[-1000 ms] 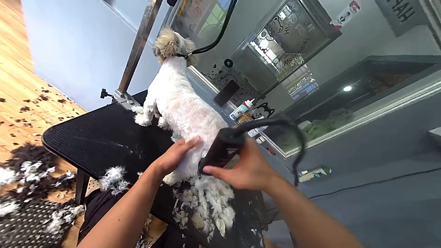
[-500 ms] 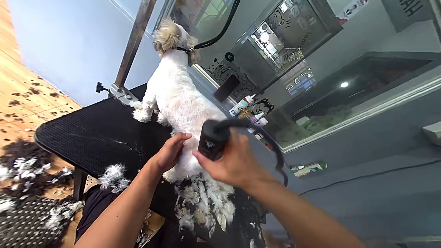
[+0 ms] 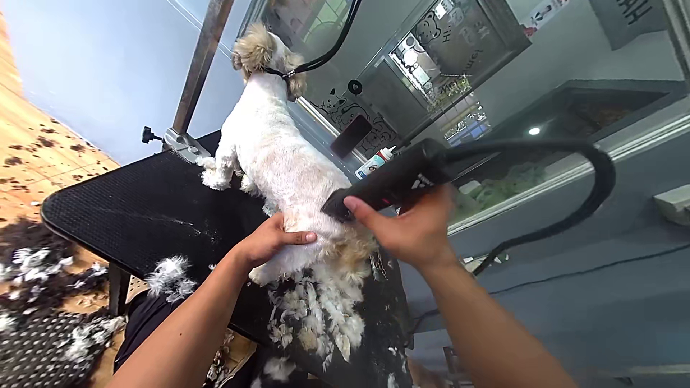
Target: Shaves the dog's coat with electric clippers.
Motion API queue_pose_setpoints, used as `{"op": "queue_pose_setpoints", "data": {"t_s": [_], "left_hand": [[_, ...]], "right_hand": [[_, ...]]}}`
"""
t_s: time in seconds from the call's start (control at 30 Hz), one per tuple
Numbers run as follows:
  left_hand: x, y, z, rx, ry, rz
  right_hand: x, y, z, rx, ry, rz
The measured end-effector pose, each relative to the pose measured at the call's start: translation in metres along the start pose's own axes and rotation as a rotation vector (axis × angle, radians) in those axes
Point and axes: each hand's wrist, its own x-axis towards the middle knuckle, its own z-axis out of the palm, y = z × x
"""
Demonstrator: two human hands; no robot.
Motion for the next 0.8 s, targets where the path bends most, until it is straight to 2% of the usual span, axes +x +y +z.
{"op": "queue_pose_setpoints", "data": {"t_s": [0.1,0.2,0.27,0.33,0.4,0.5,0.57,0.67,0.8], "left_hand": [[-0.002,-0.002,-0.002,-0.078,0.024,0.008],[0.002,-0.003,0.002,-0.047,0.042,0.014],[0.003,-0.001,0.007,0.016,0.073,0.010],[0.002,0.005,0.017,0.074,0.112,0.002],[0.002,0.009,0.023,0.114,0.132,-0.002],[0.002,0.009,0.023,0.136,0.108,0.007],[0.001,0.009,0.021,0.132,0.094,0.004],[-0.002,0.005,0.014,0.045,0.084,-0.003],[-0.005,0.001,0.013,-0.055,0.183,-0.052]], "right_hand": [[-0.036,0.001,0.016,-0.016,-0.023,-0.012],[-0.079,0.013,0.036,0.047,-0.081,-0.049],[-0.083,0.015,0.031,0.086,-0.186,-0.079],[-0.067,0.006,0.012,0.233,-0.243,-0.012],[-0.048,0.000,-0.009,0.346,-0.143,0.007],[-0.028,0.003,-0.027,0.281,0.081,-0.080],[-0.027,0.006,-0.023,0.220,0.151,-0.075],[-0.048,0.010,-0.003,0.150,0.143,-0.018],[-0.097,0.020,0.034,0.223,0.045,0.046]]}}
